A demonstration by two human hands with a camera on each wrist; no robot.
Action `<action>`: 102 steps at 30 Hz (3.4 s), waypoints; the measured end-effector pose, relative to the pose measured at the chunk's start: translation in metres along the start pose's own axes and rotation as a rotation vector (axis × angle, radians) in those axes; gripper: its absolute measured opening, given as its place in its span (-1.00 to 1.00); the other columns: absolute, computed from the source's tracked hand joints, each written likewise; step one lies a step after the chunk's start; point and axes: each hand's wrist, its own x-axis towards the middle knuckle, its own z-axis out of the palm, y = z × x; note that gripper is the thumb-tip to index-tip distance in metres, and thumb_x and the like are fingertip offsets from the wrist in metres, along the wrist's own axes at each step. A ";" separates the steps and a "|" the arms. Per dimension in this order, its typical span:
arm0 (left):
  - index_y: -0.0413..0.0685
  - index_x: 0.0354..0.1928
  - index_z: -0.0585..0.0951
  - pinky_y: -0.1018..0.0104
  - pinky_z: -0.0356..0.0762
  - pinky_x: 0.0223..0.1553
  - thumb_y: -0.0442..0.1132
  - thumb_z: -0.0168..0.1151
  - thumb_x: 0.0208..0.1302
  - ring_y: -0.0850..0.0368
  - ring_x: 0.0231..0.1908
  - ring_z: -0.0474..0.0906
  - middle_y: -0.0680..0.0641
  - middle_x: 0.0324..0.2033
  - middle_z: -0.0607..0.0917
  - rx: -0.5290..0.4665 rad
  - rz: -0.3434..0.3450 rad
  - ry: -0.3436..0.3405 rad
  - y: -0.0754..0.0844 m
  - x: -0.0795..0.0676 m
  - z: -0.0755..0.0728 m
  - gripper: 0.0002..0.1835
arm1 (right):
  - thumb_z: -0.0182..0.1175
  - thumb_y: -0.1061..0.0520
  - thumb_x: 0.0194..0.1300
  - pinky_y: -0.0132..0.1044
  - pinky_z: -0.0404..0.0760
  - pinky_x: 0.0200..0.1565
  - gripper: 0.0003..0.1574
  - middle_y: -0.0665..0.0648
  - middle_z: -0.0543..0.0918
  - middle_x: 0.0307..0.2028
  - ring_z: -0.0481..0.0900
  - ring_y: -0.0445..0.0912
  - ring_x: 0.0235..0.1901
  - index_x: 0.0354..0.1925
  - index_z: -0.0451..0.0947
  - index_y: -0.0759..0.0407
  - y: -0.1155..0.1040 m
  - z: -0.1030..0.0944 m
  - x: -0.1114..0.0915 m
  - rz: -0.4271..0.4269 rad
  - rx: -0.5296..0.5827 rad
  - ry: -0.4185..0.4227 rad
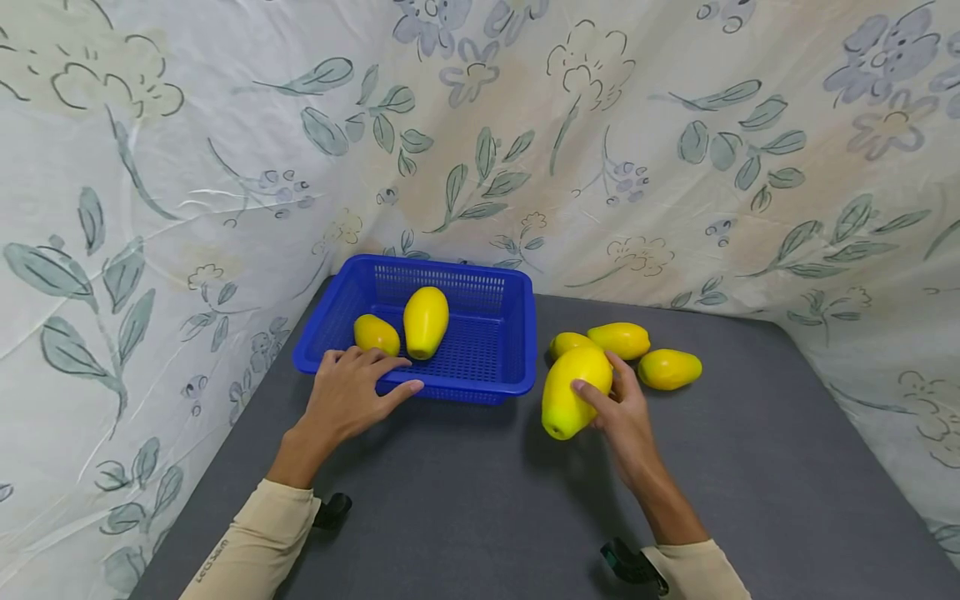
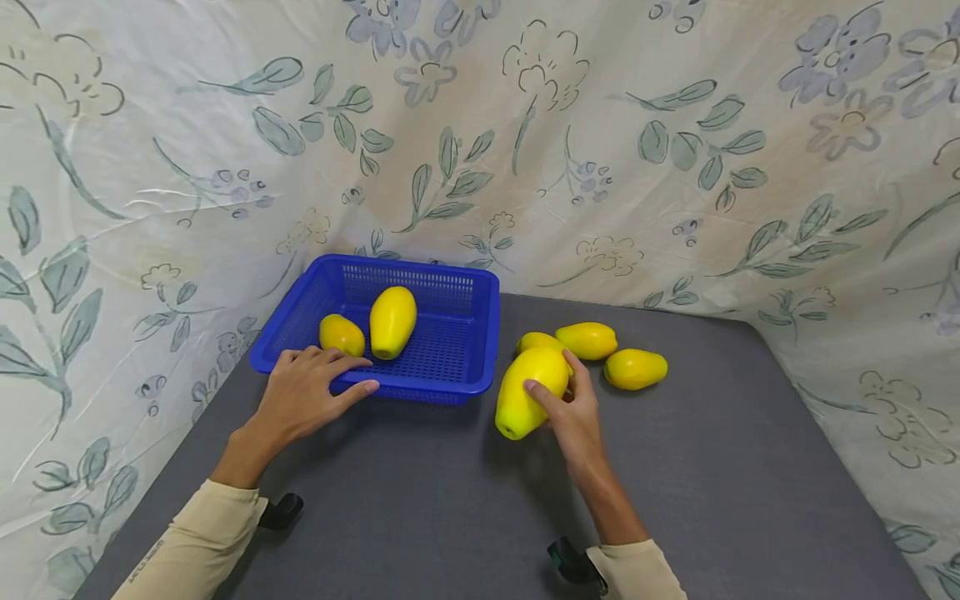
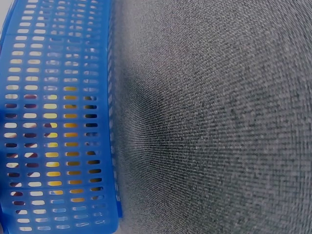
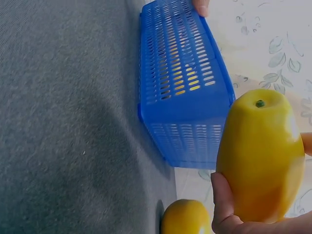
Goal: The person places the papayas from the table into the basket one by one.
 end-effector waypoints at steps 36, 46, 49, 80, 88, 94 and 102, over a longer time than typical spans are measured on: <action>0.18 0.25 0.74 -0.34 0.33 0.25 0.45 0.16 0.38 -0.28 0.23 0.56 -0.17 0.22 0.72 -0.008 -0.002 -0.003 -0.001 -0.001 0.000 -0.32 | 0.30 -0.02 0.51 -0.25 0.63 0.09 0.04 0.23 0.34 0.47 0.51 0.11 0.19 0.70 -0.04 -0.14 -0.027 0.040 -0.001 -0.058 0.125 -0.054; 0.17 0.24 0.75 -0.33 0.34 0.25 0.44 0.17 0.38 -0.27 0.22 0.57 -0.16 0.21 0.72 -0.012 0.011 0.008 0.000 0.000 0.001 -0.34 | 0.30 -0.03 0.51 -0.23 0.63 0.08 0.05 0.23 0.36 0.44 0.51 0.10 0.19 0.70 -0.06 -0.10 -0.029 0.051 0.003 -0.052 0.172 -0.071; 0.17 0.24 0.75 -0.32 0.35 0.25 0.45 0.16 0.39 -0.27 0.22 0.57 -0.16 0.21 0.72 -0.011 0.012 0.005 -0.001 0.000 0.001 -0.34 | 0.32 -0.06 0.50 -0.23 0.63 0.07 0.06 0.23 0.36 0.44 0.52 0.11 0.18 0.70 -0.05 -0.11 -0.030 0.054 0.004 -0.041 0.176 -0.069; 0.22 0.28 0.72 -0.34 0.31 0.25 0.45 0.15 0.39 -0.25 0.20 0.57 -0.14 0.23 0.71 -0.022 -0.009 -0.020 0.000 0.002 0.000 -0.34 | 0.34 0.11 0.50 -0.02 0.75 0.04 -0.01 0.23 0.30 0.50 0.42 0.26 0.45 0.67 0.05 0.00 -0.026 0.048 0.012 -0.128 0.349 -0.055; 0.20 0.27 0.73 -0.34 0.30 0.26 0.45 0.16 0.39 -0.24 0.23 0.56 -0.15 0.23 0.71 -0.029 -0.007 -0.016 0.000 0.002 -0.001 -0.33 | 0.32 0.12 0.52 -0.03 0.77 0.03 -0.06 0.19 0.33 0.47 0.52 0.08 0.36 0.65 0.09 0.00 -0.021 0.041 0.013 -0.128 0.334 -0.051; 0.21 0.27 0.73 -0.34 0.29 0.28 0.45 0.16 0.39 -0.22 0.23 0.56 -0.14 0.20 0.72 -0.038 -0.004 -0.011 0.001 0.002 0.000 -0.34 | 0.30 0.13 0.53 -0.07 0.77 0.04 -0.13 0.18 0.35 0.46 0.50 0.10 0.36 0.62 0.14 0.02 -0.018 0.036 0.014 -0.127 0.327 -0.054; 0.20 0.28 0.73 -0.35 0.30 0.26 0.44 0.16 0.39 -0.25 0.24 0.55 -0.16 0.21 0.71 -0.030 0.001 -0.012 -0.001 0.001 -0.001 -0.34 | 0.32 0.08 0.52 -0.10 0.76 0.06 -0.13 0.23 0.33 0.51 0.50 0.11 0.36 0.62 0.17 0.02 -0.012 0.029 0.014 -0.132 0.285 -0.033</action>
